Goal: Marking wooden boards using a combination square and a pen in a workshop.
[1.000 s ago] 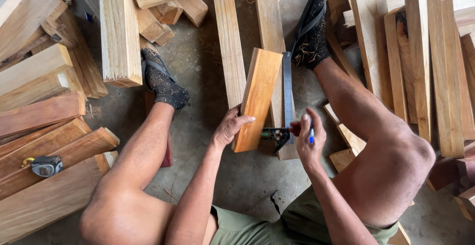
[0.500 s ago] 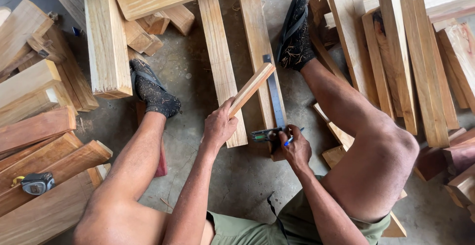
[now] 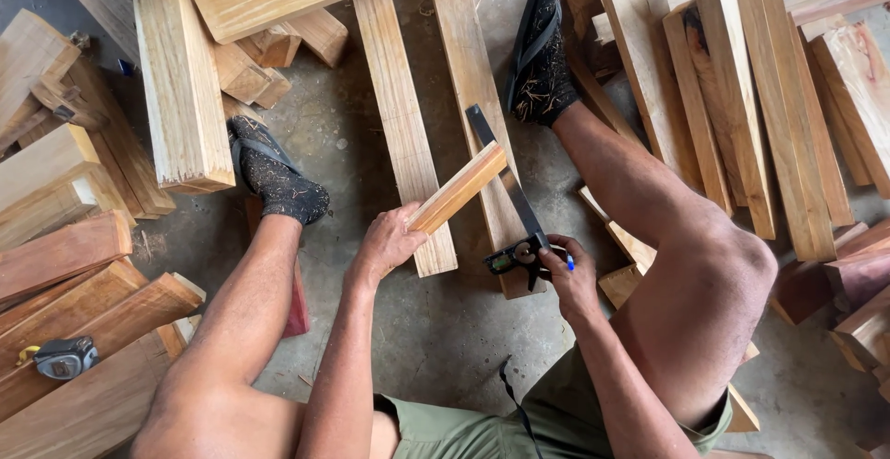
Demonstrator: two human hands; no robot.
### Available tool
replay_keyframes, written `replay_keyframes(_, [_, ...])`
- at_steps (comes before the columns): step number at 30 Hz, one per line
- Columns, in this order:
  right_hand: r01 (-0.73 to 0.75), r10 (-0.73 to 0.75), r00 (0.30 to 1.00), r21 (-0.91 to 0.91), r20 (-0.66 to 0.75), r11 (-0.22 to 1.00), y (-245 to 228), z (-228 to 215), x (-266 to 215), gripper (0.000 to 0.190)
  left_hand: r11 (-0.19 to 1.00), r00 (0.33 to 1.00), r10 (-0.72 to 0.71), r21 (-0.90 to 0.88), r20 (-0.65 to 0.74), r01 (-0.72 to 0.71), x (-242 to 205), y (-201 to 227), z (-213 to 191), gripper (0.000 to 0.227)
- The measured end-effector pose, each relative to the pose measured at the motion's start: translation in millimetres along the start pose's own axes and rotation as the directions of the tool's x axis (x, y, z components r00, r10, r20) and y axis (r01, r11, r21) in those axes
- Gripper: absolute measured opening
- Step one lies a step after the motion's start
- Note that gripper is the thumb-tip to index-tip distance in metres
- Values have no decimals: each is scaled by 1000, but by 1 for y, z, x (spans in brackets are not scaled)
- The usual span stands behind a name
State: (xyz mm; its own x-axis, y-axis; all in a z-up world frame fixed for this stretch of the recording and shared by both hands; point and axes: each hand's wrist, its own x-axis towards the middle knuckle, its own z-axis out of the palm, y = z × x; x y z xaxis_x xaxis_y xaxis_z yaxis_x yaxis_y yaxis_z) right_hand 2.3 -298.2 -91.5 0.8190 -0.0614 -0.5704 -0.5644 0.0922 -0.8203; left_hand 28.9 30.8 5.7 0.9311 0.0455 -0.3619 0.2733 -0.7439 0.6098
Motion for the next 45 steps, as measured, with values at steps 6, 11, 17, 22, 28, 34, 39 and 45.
replay_keyframes(6, [-183, 176, 983, 281, 49, 942, -21, 3, -7, 26, 942, 999, 40, -332, 4, -36, 5, -18, 20, 49])
replay_keyframes(11, [-91, 106, 994, 447, -9, 890, -21, -9, -5, 28, 67, 927, -339, -987, -162, -148, 6, 23, 63, 37])
replay_keyframes(17, [-128, 79, 990, 540, 113, 832, -45, -23, -45, 30, -357, 796, -562, -934, 225, 12, 25, -34, 148, 27])
replay_keyframes(22, [-164, 127, 986, 560, 105, 812, -22, -21, -41, 30, -374, 814, -502, -922, 292, 100, 14, 13, 156, 25])
replay_keyframes(28, [-144, 110, 989, 525, 96, 838, -9, -9, -40, 26, 27, 850, -373, -911, 372, 411, 7, 25, 153, 30])
replay_keyframes(34, [-95, 72, 995, 415, 71, 905, 18, 17, -34, 24, 985, 974, 39, 173, -223, 0, 6, 12, 79, 45])
replay_keyframes(39, [11, -14, 1000, 226, 11, 974, 15, 39, -13, 21, 804, 929, 353, 544, -113, -239, 15, 13, 53, 102])
replay_keyframes(45, [153, -171, 985, -316, -30, 936, -32, 56, -15, 19, 906, 991, 70, 423, -114, -15, -9, 17, 61, 94])
